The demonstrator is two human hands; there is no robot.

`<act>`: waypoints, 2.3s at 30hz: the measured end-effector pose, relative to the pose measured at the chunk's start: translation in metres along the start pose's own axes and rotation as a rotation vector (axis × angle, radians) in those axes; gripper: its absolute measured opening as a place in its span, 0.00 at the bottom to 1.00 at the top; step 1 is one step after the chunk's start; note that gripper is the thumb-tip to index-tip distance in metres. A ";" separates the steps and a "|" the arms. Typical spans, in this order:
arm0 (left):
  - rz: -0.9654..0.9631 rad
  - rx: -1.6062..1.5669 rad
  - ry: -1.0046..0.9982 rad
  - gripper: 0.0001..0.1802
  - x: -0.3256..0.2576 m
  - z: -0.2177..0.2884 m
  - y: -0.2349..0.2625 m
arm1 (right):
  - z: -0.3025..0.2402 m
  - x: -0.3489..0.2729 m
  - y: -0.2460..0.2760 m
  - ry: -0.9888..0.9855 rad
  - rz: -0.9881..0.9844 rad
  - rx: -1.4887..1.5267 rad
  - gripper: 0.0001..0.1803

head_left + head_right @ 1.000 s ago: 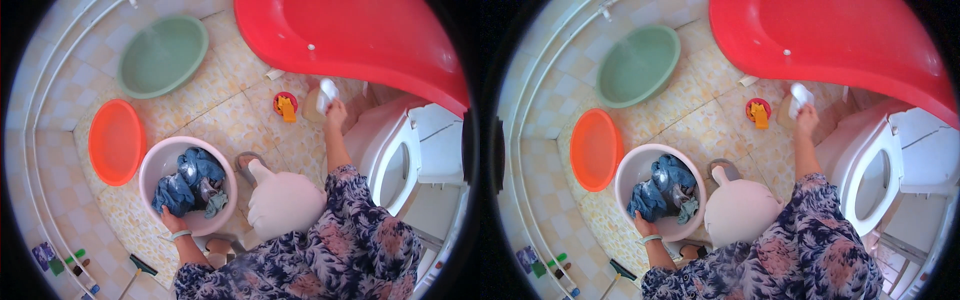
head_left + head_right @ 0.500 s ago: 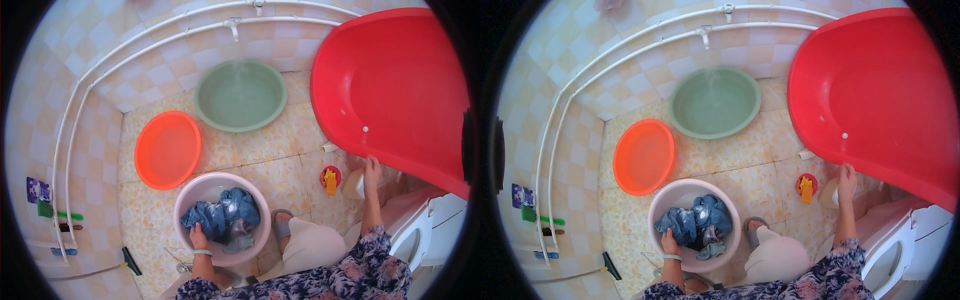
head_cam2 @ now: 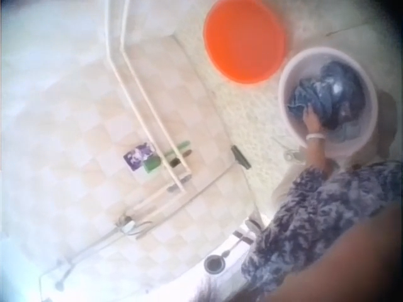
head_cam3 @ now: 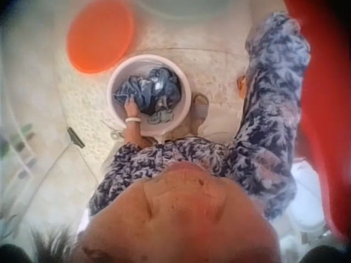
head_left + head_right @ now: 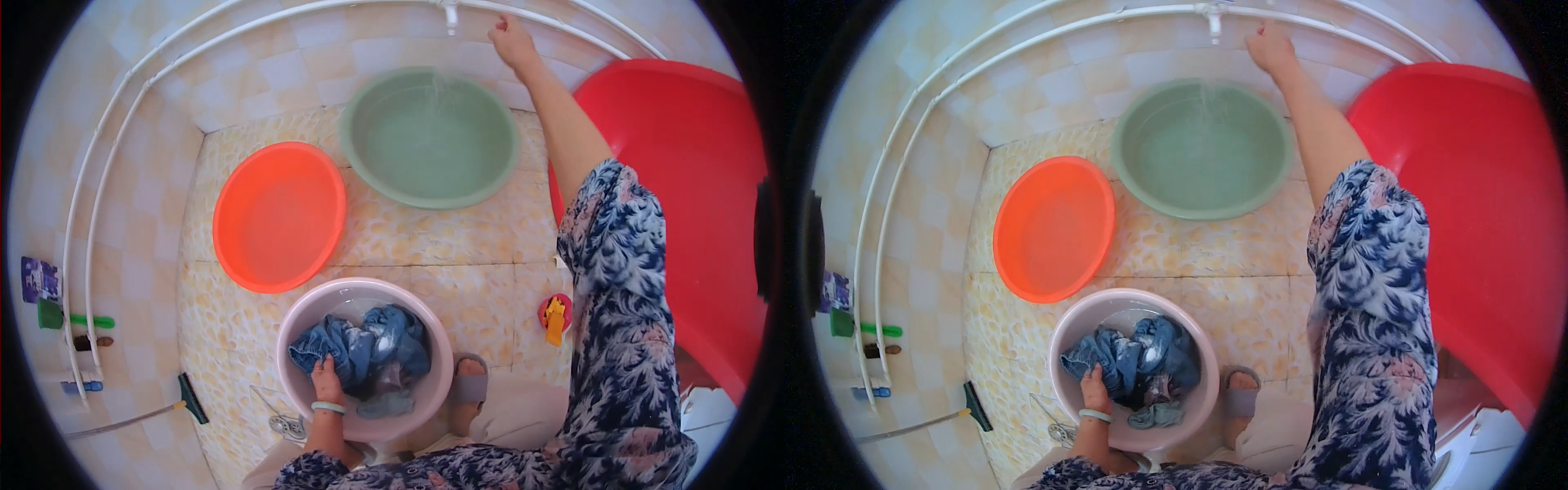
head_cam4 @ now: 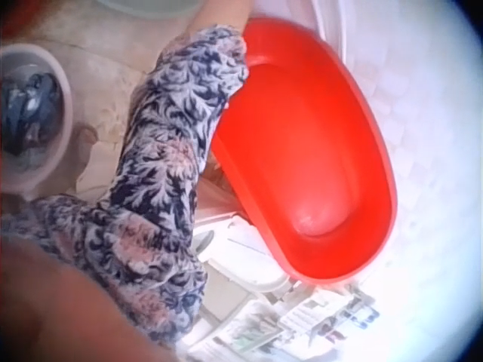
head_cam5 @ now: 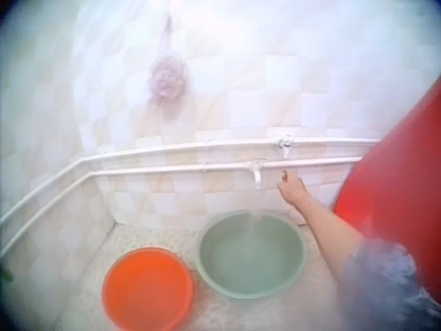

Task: The person washes clothes by hand in a basin, adding laundry powder from a container and scrubbing the garments in soapy water.

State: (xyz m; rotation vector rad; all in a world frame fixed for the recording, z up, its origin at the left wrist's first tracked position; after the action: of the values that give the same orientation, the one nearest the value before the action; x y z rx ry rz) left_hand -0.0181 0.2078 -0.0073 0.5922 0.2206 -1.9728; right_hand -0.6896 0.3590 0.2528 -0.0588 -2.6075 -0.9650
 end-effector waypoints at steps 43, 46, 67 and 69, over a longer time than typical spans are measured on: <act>-0.043 0.182 -0.273 0.17 -0.023 0.016 0.021 | -0.024 -0.260 -0.035 -0.231 -1.000 0.487 0.22; -0.047 -0.092 -0.165 0.15 -0.029 0.035 0.016 | -0.015 -0.389 -0.035 -0.150 -1.480 0.264 0.21; -0.535 -0.331 -0.122 0.18 -0.005 0.116 -0.020 | -0.060 -0.479 -0.062 0.512 -0.931 -0.320 0.17; -0.549 -0.001 -0.291 0.22 0.008 0.092 -0.018 | -0.069 -0.494 -0.069 0.653 -0.986 -0.378 0.18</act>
State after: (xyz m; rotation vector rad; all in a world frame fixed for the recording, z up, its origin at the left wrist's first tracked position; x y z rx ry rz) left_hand -0.0657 0.1727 0.0663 0.2473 0.2171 -2.5580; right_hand -0.2175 0.3034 0.0876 1.3010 -1.7396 -1.4311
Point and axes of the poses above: each hand's wrist, its own x-axis towards the middle knuckle, its own y-axis out of the back of the hand, z = x × y, the point moved 2 cm from there along x, towards the middle knuckle, and after that the axes turned 11 degrees about -y, right-handed, at the moved point
